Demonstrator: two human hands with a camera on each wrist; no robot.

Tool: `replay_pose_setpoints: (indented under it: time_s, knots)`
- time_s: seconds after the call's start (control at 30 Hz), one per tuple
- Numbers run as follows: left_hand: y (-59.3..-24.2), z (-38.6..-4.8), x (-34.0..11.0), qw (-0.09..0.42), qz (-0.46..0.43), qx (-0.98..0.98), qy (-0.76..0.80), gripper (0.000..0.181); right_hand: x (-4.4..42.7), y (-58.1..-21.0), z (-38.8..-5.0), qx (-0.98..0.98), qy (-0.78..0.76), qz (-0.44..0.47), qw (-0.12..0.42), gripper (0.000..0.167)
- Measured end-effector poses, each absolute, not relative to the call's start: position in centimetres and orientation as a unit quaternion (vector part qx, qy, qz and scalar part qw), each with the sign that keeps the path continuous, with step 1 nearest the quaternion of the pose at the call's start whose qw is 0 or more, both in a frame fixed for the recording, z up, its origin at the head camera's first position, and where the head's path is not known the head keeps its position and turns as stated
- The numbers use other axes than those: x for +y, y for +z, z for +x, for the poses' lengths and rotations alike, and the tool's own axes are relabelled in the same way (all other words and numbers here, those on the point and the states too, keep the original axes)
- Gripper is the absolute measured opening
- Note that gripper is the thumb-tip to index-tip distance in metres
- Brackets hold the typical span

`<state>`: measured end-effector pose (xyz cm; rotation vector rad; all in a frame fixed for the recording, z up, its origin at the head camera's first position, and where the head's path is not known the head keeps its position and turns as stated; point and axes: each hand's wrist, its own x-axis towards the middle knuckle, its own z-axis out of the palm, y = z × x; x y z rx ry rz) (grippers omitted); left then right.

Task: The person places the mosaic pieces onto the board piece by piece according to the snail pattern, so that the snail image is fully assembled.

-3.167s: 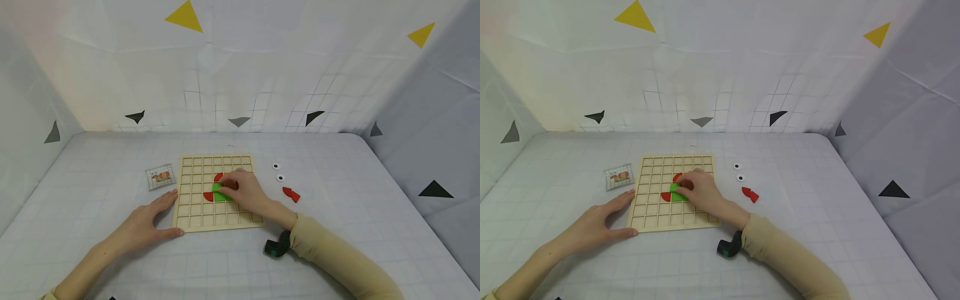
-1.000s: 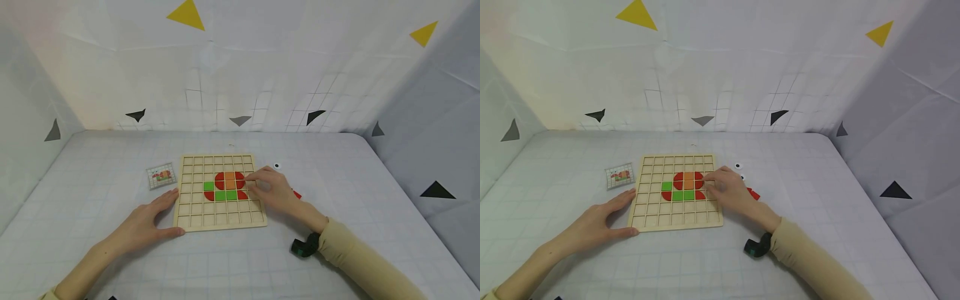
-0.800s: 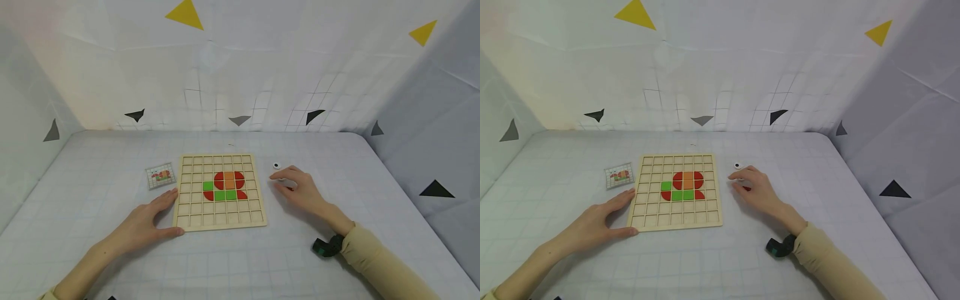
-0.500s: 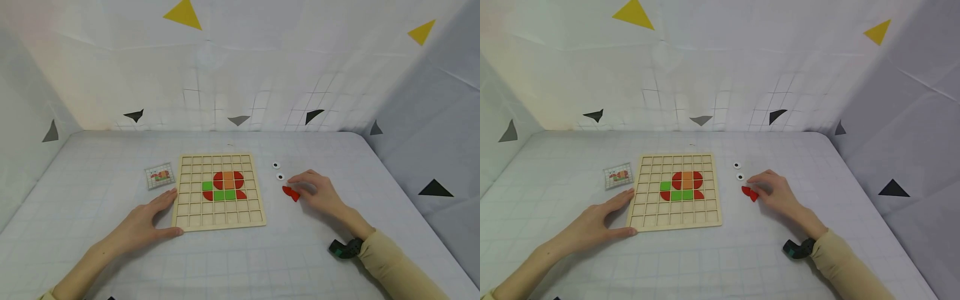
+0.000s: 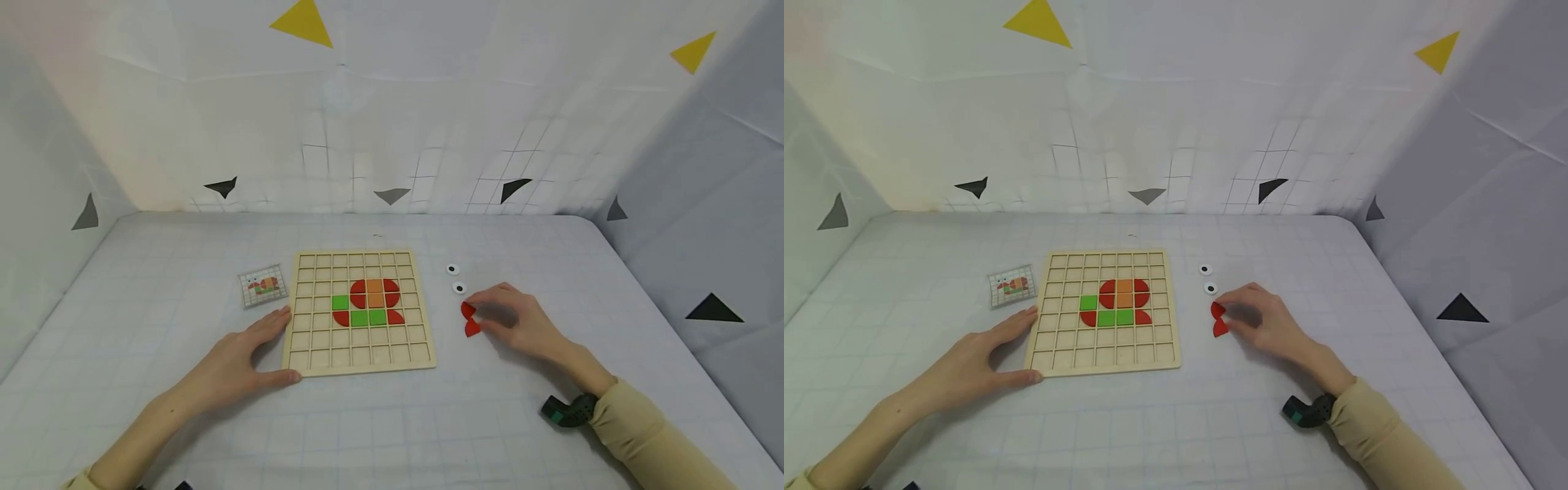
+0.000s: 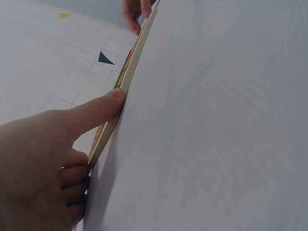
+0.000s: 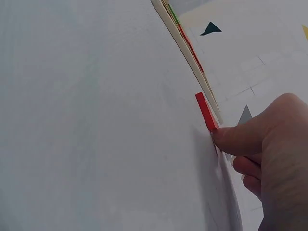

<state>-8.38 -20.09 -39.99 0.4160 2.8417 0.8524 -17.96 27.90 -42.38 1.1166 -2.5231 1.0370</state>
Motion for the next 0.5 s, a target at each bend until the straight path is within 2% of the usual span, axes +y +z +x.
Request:
replay_pose_setpoints:
  time_s: [0.17,0.37,0.5]
  knots:
    - [-39.92,-8.38,-20.05,0.072,0.139,0.947,0.282,0.103,27.40,-42.14,-17.83,-0.846,0.346,0.393,0.102,0.049]
    - [-39.96,-8.41,-20.07,0.073,0.139,0.947,0.281,0.103,27.38,-42.23,-17.47,-0.843,0.361,0.395,0.057,0.047]
    - [-40.04,-8.40,-20.06,0.073,0.137,0.947,0.282,0.103,27.04,-42.44,-17.38,-0.843,0.360,0.396,0.055,0.043]
